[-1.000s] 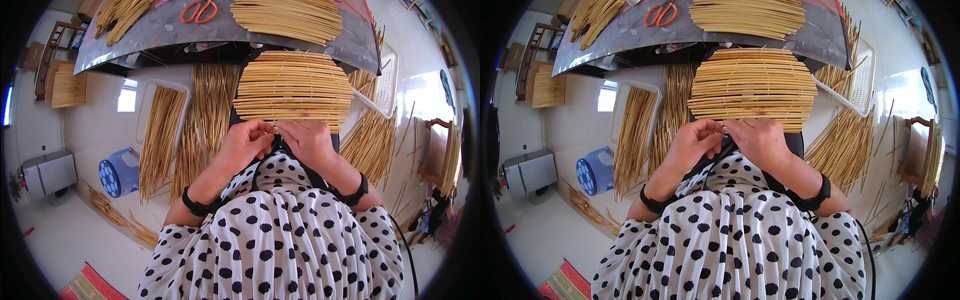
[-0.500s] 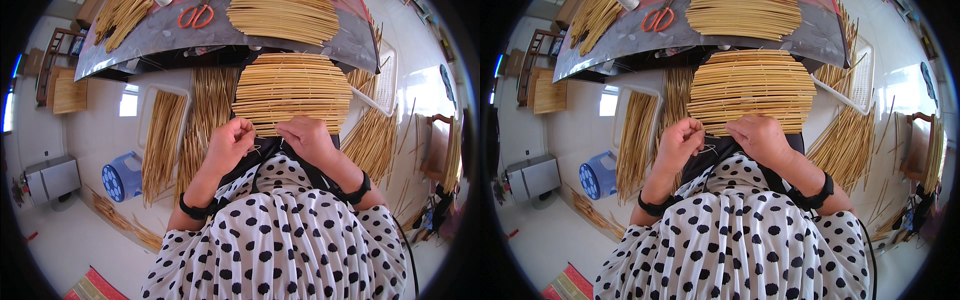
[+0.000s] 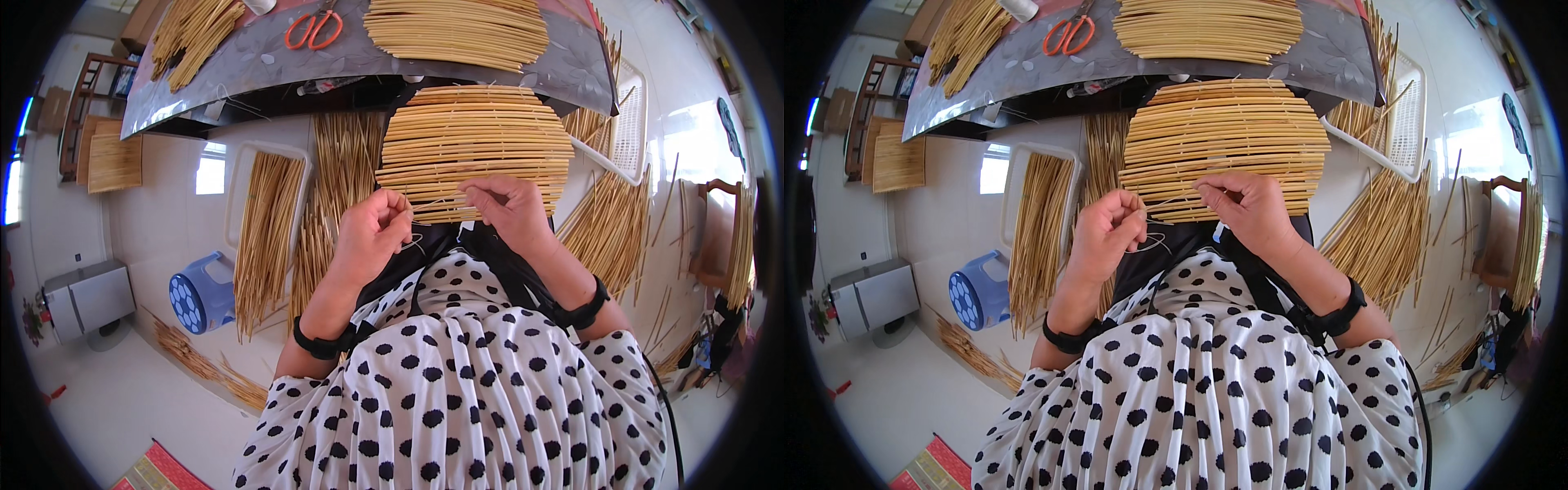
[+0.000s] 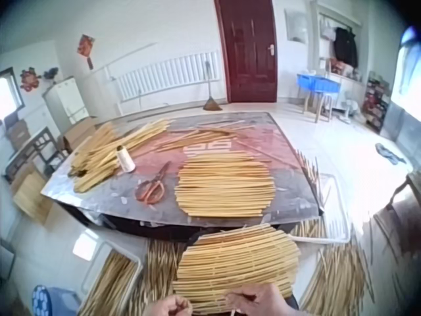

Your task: The person is weaving bamboo sticks together using white thread and scissors.

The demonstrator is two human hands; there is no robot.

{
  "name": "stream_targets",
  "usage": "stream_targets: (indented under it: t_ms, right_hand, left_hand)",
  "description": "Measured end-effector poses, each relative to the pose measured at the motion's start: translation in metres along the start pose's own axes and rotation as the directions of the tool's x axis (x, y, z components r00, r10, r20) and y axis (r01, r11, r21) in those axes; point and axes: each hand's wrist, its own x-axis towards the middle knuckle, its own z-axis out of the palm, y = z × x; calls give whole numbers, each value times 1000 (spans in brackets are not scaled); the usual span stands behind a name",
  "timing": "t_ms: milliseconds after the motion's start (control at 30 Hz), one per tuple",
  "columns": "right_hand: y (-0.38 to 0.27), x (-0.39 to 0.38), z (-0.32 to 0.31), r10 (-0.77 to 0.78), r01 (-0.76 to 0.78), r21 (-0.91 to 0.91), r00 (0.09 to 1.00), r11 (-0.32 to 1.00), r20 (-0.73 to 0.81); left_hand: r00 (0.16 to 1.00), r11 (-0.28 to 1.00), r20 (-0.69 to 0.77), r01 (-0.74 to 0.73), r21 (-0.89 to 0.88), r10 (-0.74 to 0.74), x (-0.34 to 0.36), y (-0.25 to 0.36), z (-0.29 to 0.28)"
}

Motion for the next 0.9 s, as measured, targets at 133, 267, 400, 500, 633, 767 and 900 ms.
stream_targets:
  t_ms: [133,267,400,500,633,767,900]
  right_hand:
    - [0,0,3,41,-46,-98,998,994,-46]
    - [-2,-2,5,-159,137,-250,985,959,-71]
    - [-3,-4,4,-55,61,-179,998,982,38]
    - [-2,-2,2,188,-201,23,944,979,271]
    - [-4,2,5,327,-427,200,860,882,393]
    - [5,3,8,309,-485,454,859,747,409]
    - [6,4,8,271,-458,573,883,679,384]
  left_hand:
    - [1000,1000,-1,-3,6,3,0,2,1]
    - [1000,1000,2,-14,-11,14,0,6,0]
    - [999,998,7,-41,-44,41,-1,11,1]
    - [997,998,42,-57,-29,58,1,11,3]
    - [994,996,68,-83,-35,85,-1,9,8]
    - [985,993,126,-120,0,119,-1,6,8]
    - [983,992,133,-128,13,126,-1,4,10]
